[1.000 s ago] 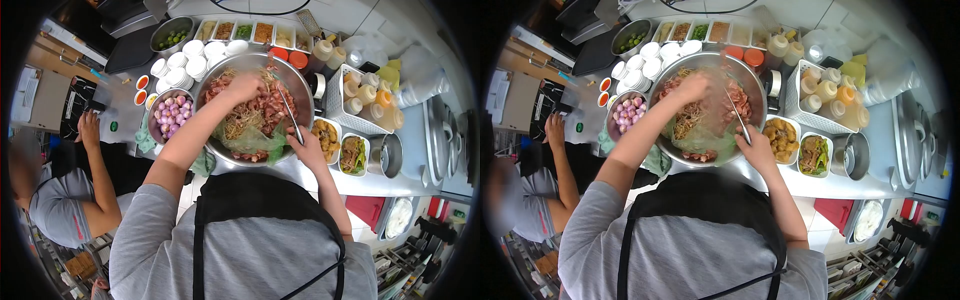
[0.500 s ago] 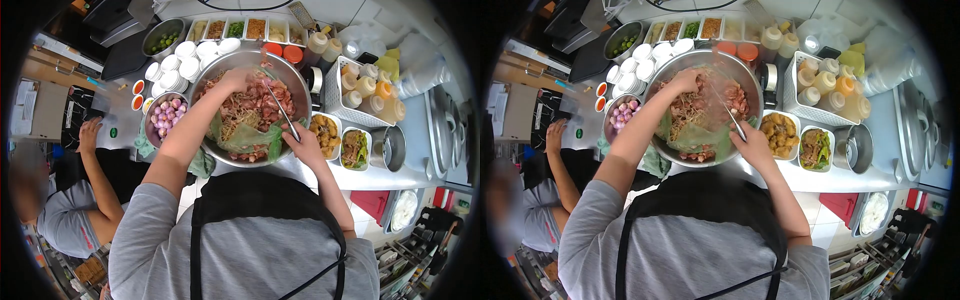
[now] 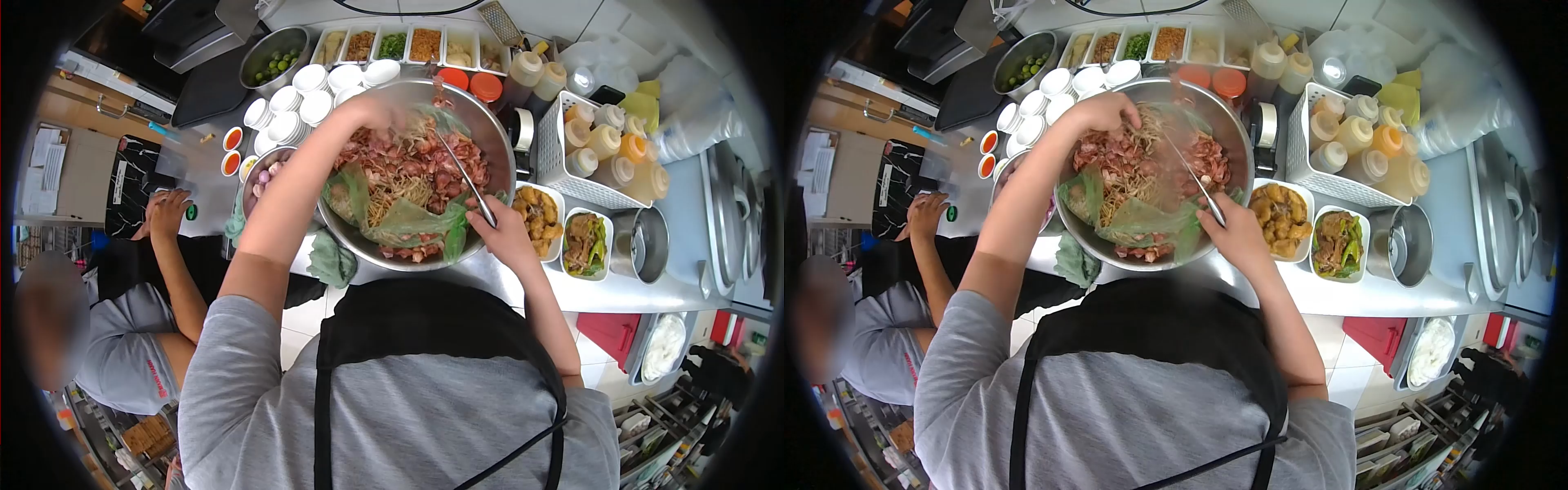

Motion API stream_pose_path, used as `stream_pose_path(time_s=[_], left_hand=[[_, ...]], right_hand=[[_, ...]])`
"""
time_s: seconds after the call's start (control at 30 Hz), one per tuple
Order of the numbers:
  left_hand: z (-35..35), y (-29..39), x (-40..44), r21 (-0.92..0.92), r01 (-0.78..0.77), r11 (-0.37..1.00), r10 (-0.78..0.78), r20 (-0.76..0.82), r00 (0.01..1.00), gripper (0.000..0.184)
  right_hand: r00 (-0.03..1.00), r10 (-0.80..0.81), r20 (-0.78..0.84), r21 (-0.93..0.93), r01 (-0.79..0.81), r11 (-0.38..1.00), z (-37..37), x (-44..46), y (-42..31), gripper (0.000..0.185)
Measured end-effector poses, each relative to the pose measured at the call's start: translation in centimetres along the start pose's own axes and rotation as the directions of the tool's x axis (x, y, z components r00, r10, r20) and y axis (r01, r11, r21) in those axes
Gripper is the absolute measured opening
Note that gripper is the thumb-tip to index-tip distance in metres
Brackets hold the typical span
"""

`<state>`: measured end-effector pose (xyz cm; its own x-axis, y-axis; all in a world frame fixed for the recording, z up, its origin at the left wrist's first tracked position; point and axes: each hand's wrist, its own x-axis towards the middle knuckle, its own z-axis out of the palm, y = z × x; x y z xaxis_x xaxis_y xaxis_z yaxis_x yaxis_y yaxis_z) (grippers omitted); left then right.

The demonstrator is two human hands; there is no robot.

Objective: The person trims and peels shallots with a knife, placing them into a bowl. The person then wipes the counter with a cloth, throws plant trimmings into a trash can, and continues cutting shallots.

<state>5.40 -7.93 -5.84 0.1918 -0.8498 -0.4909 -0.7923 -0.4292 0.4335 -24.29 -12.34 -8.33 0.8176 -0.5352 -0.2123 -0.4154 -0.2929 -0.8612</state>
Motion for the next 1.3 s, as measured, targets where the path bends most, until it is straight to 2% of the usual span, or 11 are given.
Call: stream_pose_path(time_s=[0.07,0.17,0.3,0.37,0.47,0.7,0.9,1.03,1.1,1.2,1.3], left_hand=[[0.1,2.0,0.3,0.277,0.015,0.961,0.028,-0.149,0.988,0.045],[2.5,2.7,1.7,0.238,0.083,0.968,-0.036,-0.195,0.980,0.051],[6.7,0.3,3.7,0.456,0.038,0.889,0.120,-0.311,0.943,0.054],[6.8,-0.2,3.7,0.444,0.018,0.896,0.162,-0.364,0.917,0.044],[4.1,1.3,2.0,0.325,-0.018,0.946,0.078,-0.172,0.982,0.030],[1.7,-1.7,1.4,0.068,-0.062,0.996,0.078,-0.270,0.960,0.038],[-2.1,0.7,-3.6,0.093,-0.159,0.983,0.181,-0.314,0.932,0.039],[-3.8,3.0,-6.4,0.193,-0.247,0.950,0.281,-0.178,0.943,0.043],[-3.8,4.0,-6.5,0.067,-0.230,0.971,0.220,0.140,0.966,0.044],[-0.9,1.8,-3.0,0.134,-0.358,0.924,0.336,0.164,0.927,0.043],[2.7,0.9,1.6,0.147,-0.330,0.933,0.279,0.288,0.916,0.041]], right_hand=[[1.000,0.016,0.003,0.022,-0.016,1.000,-0.1,0.0,-0.1,0.023],[1.000,0.026,0.003,0.040,-0.026,0.999,0.0,-0.2,0.1,0.023],[1.000,0.009,-0.013,0.047,-0.009,0.999,0.0,-0.2,0.6,0.023],[1.000,0.015,-0.016,0.052,-0.014,0.999,0.0,-0.2,0.6,0.023],[1.000,0.021,-0.012,0.058,-0.020,0.998,-0.1,-0.1,0.6,0.023],[1.000,0.023,-0.021,0.081,-0.021,0.996,0.2,0.1,0.7,0.022],[0.999,0.026,-0.025,0.095,-0.024,0.995,0.2,0.1,0.8,0.022],[0.999,0.005,-0.033,0.086,-0.002,0.996,0.1,-0.1,0.9,0.022],[0.985,0.161,0.064,0.111,-0.168,0.980,-0.4,-0.2,0.0,0.022],[0.978,0.195,0.071,0.110,-0.202,0.973,-0.4,-0.1,-0.4,0.023],[0.999,0.031,-0.012,0.111,-0.029,0.993,0.1,0.1,0.8,0.023]])
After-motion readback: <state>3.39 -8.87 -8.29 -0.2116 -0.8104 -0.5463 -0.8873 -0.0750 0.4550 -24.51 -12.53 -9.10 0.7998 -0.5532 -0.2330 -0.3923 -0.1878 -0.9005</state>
